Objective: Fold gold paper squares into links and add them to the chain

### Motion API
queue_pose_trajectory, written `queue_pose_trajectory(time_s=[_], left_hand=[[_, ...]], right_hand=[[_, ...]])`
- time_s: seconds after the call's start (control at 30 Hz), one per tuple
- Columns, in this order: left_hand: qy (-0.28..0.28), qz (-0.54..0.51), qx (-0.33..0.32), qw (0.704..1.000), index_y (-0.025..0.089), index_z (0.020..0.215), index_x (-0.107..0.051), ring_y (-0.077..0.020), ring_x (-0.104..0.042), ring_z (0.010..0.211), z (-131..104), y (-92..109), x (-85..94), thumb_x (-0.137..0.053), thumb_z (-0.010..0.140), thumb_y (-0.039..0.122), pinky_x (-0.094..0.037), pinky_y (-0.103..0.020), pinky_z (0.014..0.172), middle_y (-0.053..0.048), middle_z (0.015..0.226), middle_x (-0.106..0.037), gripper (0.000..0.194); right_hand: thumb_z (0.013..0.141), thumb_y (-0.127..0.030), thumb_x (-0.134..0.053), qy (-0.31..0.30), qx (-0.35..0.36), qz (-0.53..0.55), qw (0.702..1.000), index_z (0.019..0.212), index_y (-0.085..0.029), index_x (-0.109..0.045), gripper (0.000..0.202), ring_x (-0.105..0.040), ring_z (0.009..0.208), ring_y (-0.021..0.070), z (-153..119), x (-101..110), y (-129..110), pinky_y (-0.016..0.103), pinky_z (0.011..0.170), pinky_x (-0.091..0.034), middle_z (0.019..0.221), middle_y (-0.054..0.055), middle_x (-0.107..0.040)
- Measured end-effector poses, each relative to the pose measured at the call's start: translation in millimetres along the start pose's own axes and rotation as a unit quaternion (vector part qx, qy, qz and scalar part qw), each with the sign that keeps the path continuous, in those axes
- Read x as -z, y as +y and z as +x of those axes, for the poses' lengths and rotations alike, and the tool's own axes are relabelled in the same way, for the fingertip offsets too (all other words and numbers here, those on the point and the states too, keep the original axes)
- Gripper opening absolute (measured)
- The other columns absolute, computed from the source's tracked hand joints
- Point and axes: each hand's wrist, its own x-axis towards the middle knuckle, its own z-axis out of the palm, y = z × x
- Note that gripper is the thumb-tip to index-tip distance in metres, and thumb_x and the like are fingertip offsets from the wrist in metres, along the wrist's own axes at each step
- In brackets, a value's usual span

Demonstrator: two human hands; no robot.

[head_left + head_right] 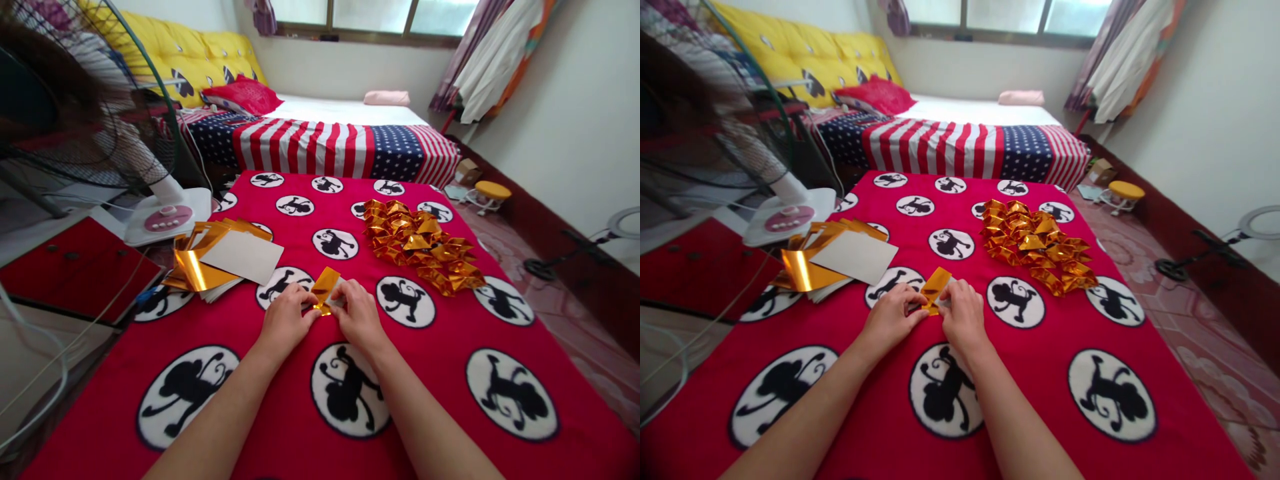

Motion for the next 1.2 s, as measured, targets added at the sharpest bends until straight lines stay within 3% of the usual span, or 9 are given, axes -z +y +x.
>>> queue_pose_trajectory(time_s=[0.13,0.23,0.33,0.57,0.7,0.9,1.1,1.2], left_hand=[[-0.002,-0.001,0.0,1.0,0.021,0.087,-0.073,-0.0175,-0.06,0.082,0,0,-0.1,-0.072,0.076,0.024,-0.046,-0.029,0.075,-0.003,0.094,-0.062,0.011],[0.0,-0.003,0.004,1.0,0.021,0.087,-0.072,-0.0175,-0.06,0.082,0,0,-0.7,-0.072,0.076,0.024,-0.046,-0.03,0.075,-0.003,0.095,-0.062,0.012],[0.003,-0.012,0.002,1.0,0.021,0.088,-0.072,-0.0176,-0.061,0.083,-1,-1,-1.0,-0.072,0.076,0.025,-0.046,-0.029,0.075,-0.003,0.095,-0.063,0.012],[-0.013,-0.036,-0.01,0.999,0.021,0.085,-0.075,-0.0181,-0.061,0.083,6,-7,2.7,-0.069,0.077,0.025,-0.045,-0.028,0.072,-0.004,0.09,-0.067,0.01],[-0.005,-0.017,0.017,1.0,0.021,0.082,-0.075,-0.0178,-0.063,0.08,18,-11,3.2,-0.059,0.083,0.026,-0.044,-0.028,0.072,-0.004,0.088,-0.072,0.017],[-0.017,0.004,0.078,0.997,0.018,0.078,-0.071,-0.0148,-0.062,0.063,35,-5,9.2,-0.067,0.072,0.025,-0.041,-0.025,0.061,-0.001,0.067,-0.071,0.01],[-0.07,0.037,0.103,0.992,0.019,0.068,-0.072,-0.0161,-0.063,0.066,52,-2,13.2,-0.066,0.069,0.022,-0.041,-0.024,0.059,-0.002,0.065,-0.07,0.007],[-0.053,0.078,0.109,0.99,0.019,0.068,-0.071,-0.0192,-0.065,0.072,52,-1,8.5,-0.061,0.072,0.023,-0.042,-0.026,0.062,-0.005,0.071,-0.072,0.012]], right_hand=[[0.068,0.003,-0.051,-0.015,0.001,0.058,0.998,0.081,-0.021,-0.055,0.027,-0.056,0.082,0.016,4,3,9,0.027,0.073,-0.037,0.087,0.0,-0.059],[0.077,-0.009,-0.056,-0.008,-0.024,0.073,0.997,0.082,-0.021,-0.057,0.014,-0.056,0.078,0.0158,6,3,5,0.027,0.07,-0.037,0.084,-0.001,-0.06],[0.078,-0.023,-0.065,0.012,-0.039,0.003,0.999,0.08,-0.021,-0.059,0.007,-0.055,0.08,0.0178,4,0,-6,0.029,0.071,-0.034,0.084,0.0,-0.061],[0.079,-0.028,-0.07,0.045,-0.027,-0.102,0.993,0.08,-0.022,-0.058,0.013,-0.053,0.086,0.0202,1,-9,-17,0.031,0.072,-0.028,0.088,0.002,-0.061],[0.079,-0.03,-0.07,0.04,-0.027,-0.112,0.993,0.079,-0.022,-0.058,0.015,-0.052,0.085,0.0205,2,-9,-16,0.031,0.071,-0.027,0.087,0.002,-0.061],[0.08,-0.031,-0.07,0.028,-0.031,-0.115,0.992,0.079,-0.022,-0.059,0.014,-0.052,0.086,0.0208,2,-8,-18,0.032,0.071,-0.026,0.088,0.002,-0.061],[0.081,-0.03,-0.069,0.031,-0.032,-0.117,0.992,0.078,-0.022,-0.057,0.014,-0.052,0.086,0.0207,3,-9,-18,0.032,0.071,-0.026,0.088,0.002,-0.061],[0.08,-0.03,-0.069,0.035,-0.034,-0.115,0.992,0.078,-0.022,-0.057,0.015,-0.052,0.085,0.0205,3,-9,-18,0.031,0.071,-0.026,0.087,0.002,-0.061]])
